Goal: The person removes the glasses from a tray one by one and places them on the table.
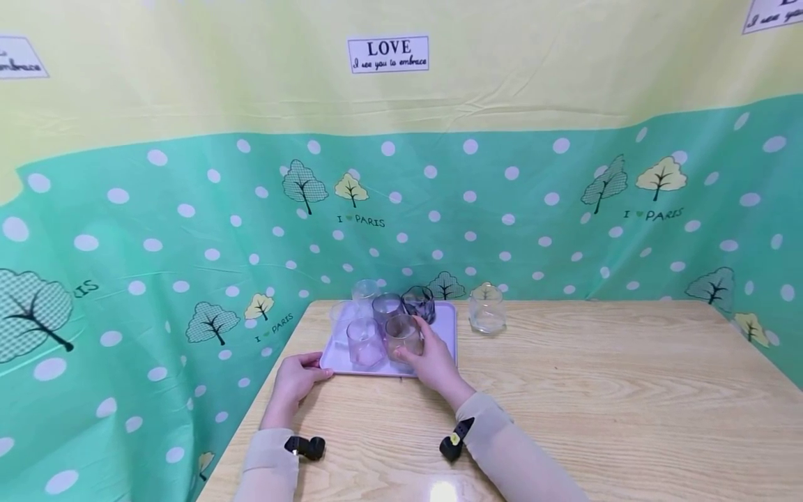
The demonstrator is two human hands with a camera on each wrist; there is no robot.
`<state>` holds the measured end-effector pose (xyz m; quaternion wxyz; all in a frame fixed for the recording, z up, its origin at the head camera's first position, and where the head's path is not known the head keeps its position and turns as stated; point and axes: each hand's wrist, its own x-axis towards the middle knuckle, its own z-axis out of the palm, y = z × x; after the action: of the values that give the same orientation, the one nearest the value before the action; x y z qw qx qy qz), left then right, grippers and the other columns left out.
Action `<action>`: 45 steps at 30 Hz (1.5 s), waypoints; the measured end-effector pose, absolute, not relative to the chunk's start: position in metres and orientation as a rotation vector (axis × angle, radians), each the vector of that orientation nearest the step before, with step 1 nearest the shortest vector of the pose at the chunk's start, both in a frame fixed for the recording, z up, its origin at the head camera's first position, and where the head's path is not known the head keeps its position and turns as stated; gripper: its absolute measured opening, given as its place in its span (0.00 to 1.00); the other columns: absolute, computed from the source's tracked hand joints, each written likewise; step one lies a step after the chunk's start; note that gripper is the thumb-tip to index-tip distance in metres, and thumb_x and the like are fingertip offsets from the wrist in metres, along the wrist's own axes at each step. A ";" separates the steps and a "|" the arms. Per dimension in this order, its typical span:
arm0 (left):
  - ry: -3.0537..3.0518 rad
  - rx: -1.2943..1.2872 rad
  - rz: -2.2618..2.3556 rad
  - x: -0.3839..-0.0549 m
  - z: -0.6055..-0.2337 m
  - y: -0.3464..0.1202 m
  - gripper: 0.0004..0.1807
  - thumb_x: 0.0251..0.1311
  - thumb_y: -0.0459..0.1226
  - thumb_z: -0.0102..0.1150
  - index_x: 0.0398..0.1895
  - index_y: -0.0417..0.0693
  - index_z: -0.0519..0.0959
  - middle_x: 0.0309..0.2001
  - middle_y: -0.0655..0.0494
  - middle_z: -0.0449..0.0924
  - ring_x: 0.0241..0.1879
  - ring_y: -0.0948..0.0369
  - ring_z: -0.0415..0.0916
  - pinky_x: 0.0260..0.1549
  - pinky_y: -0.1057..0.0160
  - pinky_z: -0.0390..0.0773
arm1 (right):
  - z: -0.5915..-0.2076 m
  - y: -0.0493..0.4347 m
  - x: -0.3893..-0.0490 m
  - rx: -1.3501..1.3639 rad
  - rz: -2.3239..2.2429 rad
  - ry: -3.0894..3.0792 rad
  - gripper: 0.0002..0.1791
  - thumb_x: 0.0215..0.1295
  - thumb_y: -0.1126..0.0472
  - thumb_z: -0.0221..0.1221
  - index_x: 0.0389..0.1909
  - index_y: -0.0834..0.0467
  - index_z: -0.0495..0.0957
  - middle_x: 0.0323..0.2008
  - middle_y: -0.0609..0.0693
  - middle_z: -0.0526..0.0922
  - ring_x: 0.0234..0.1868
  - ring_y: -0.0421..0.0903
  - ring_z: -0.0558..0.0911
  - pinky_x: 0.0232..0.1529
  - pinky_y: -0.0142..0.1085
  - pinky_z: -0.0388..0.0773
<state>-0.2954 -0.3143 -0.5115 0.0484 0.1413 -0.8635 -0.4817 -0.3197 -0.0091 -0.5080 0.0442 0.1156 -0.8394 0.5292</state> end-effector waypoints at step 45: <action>-2.647 0.437 -1.481 -0.297 -0.515 -0.318 0.30 0.60 0.30 0.78 0.65 0.32 0.81 0.54 0.39 0.86 0.50 0.51 0.81 0.58 0.48 0.77 | -0.501 -0.005 -0.315 0.326 1.894 -2.445 0.47 0.64 0.57 0.76 0.81 0.56 0.64 0.76 0.60 0.70 0.70 0.63 0.74 0.71 0.56 0.71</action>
<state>-0.2975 -0.3181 -0.5154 0.0385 0.1426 -0.8631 -0.4829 -0.3154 -0.0052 -0.5006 0.0158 0.1049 -0.7861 0.6089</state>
